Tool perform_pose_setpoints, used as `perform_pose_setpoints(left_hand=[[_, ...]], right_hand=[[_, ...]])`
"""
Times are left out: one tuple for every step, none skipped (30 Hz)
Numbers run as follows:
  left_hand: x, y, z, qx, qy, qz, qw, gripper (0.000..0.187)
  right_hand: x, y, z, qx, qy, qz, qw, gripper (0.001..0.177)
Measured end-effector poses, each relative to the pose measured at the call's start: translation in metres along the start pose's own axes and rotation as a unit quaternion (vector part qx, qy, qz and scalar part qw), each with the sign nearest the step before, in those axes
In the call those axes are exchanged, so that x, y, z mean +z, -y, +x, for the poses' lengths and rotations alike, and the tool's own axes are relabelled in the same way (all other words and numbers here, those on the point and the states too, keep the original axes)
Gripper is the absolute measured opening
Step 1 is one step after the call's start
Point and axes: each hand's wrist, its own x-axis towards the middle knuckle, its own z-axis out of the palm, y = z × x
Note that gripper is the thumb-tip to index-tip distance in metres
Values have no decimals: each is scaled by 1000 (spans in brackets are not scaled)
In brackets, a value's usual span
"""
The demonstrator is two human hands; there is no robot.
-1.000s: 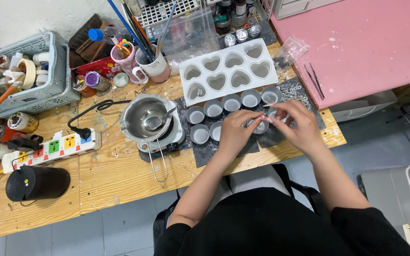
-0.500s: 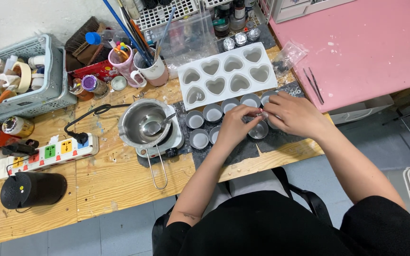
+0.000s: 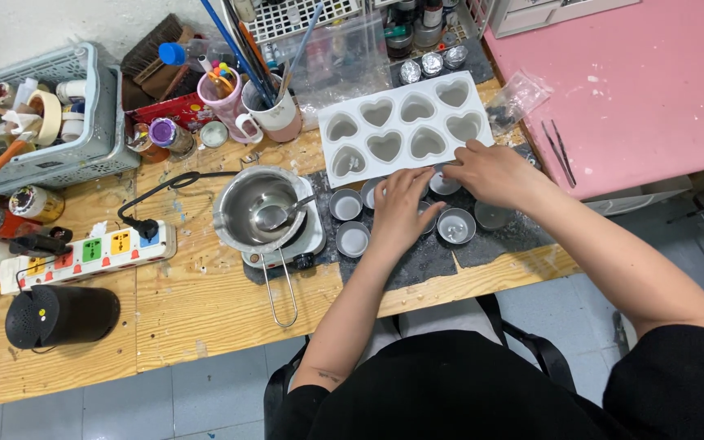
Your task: Preparing wicks for tea light candles by attaching metal tabs.
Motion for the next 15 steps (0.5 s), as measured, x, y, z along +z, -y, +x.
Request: perform_pose_setpoints(left_hand=[[4, 1, 0, 0, -1, 0, 1000, 65], [8, 3, -1, 5, -3, 15, 1000, 65], [12, 4, -2, 11, -4, 29, 1000, 65], [14, 5, -2, 11, -4, 29, 1000, 65], [16, 5, -3, 13, -9, 34, 999, 65], [18, 6, -4, 14, -14, 39, 999, 64], [19, 5, -4, 13, -13, 39, 999, 64], [19, 5, -5, 10, -12, 38, 999, 64], [20, 5, -5, 6, -11, 36, 999, 65], [19, 5, -4, 6, -11, 37, 999, 65], [19, 5, -4, 6, -13, 42, 999, 65], [19, 4, -4, 6, -14, 48, 999, 64], [19, 4, -4, 6, -14, 48, 999, 64], [19, 4, -4, 5, -16, 43, 999, 64], [19, 3, -5, 3, -17, 39, 999, 63]], right_hand=[[4, -1, 4, -1, 0, -1, 1000, 22], [7, -3, 7, -15, 6, -11, 1000, 23], [11, -4, 10, -29, 13, -21, 999, 24], [11, -4, 13, -30, 13, -21, 999, 24], [11, -4, 15, -36, 25, -26, 999, 25], [12, -4, 18, -42, 36, -32, 998, 27], [12, -4, 19, -42, 36, -31, 998, 27], [13, -4, 20, -45, 40, -27, 998, 27], [13, -5, 22, -48, 44, -24, 998, 28], [13, -5, 23, -48, 44, -24, 998, 28], [14, -5, 23, -52, 42, -22, 998, 29], [15, -4, 23, -56, 40, -20, 997, 30], [16, -5, 24, -56, 40, -20, 997, 30], [18, -6, 25, -59, 36, -21, 997, 30], [20, -6, 25, -62, 33, -21, 997, 30]])
